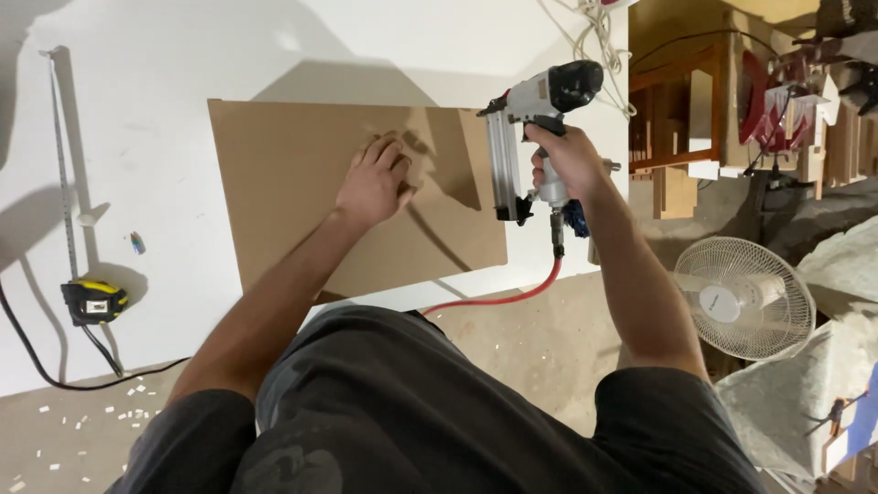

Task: Assembling a wooden box by applying glue and nailing a back panel using a pneumatic nail gun

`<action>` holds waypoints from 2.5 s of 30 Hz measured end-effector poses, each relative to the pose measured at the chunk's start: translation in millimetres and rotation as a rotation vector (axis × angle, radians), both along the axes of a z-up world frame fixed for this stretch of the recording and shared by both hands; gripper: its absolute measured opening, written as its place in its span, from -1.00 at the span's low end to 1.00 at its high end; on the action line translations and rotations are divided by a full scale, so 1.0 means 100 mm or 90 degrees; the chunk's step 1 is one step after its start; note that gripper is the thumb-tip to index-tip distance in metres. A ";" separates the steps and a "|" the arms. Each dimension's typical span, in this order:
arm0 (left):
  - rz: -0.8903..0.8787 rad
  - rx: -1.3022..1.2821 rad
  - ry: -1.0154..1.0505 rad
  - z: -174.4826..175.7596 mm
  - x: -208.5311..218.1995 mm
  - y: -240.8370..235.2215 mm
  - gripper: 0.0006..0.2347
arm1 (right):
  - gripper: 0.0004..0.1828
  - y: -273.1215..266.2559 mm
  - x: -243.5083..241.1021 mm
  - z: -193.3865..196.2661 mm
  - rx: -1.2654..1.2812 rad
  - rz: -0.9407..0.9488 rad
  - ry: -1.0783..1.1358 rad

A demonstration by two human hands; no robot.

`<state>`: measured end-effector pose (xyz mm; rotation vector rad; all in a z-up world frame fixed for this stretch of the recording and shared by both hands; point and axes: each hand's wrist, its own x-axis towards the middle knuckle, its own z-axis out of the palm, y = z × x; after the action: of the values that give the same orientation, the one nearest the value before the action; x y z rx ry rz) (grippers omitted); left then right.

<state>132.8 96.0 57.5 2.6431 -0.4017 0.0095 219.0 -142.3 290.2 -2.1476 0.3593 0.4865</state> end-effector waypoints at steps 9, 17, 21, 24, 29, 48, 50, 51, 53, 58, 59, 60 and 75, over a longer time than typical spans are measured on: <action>0.017 -0.020 -0.126 -0.22 0.00 -0.02 -0.38 | -0.62 -0.03 0.17 -0.16 0.010 0.033 0.029; 0.028 -0.026 -0.143 -0.20 -0.01 -0.01 -0.38 | -0.62 0.00 0.18 -0.14 0.017 0.043 0.037; 0.030 -0.025 -0.147 -0.25 0.01 -0.03 -0.36 | -0.62 0.00 0.20 -0.18 0.007 0.049 0.042; 0.035 -0.022 -0.153 -0.27 0.01 -0.03 -0.36 | -0.62 0.06 0.17 -0.11 0.002 0.063 0.047; 0.040 -0.037 -0.188 -0.27 0.02 -0.03 -0.38 | -0.61 0.05 0.23 -0.13 -0.010 0.070 0.049; 0.020 -0.034 -0.131 -0.34 0.00 -0.03 -0.39 | -0.65 0.58 -0.03 -0.06 0.053 0.053 0.045; 0.023 -0.032 -0.144 -0.35 0.00 -0.02 -0.40 | -0.64 0.62 -0.06 -0.09 0.053 0.067 0.048; 0.023 -0.030 -0.158 -0.35 0.00 -0.02 -0.41 | -0.62 0.64 -0.07 -0.10 0.053 0.078 0.050; 0.025 -0.035 -0.163 -0.36 0.01 -0.02 -0.42 | -0.62 0.63 -0.04 -0.16 0.051 0.077 0.049; 0.028 -0.049 -0.190 -0.43 0.02 -0.03 -0.41 | -0.59 0.72 -0.08 -0.03 0.023 0.075 0.059; 0.030 -0.049 -0.194 -0.43 0.02 -0.03 -0.41 | -0.60 0.72 -0.08 -0.02 0.018 0.096 0.062; 0.033 -0.049 -0.198 -0.43 0.02 -0.03 -0.40 | -0.60 0.73 -0.07 -0.01 0.013 0.118 0.064; 0.029 -0.040 -0.098 -0.20 -0.04 0.02 -0.41 | -0.64 0.93 -0.21 0.09 0.007 0.073 0.047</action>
<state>128.3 97.6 37.3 2.5974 -0.3852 0.2373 198.3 -49.5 299.2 -2.1514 0.2738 0.6334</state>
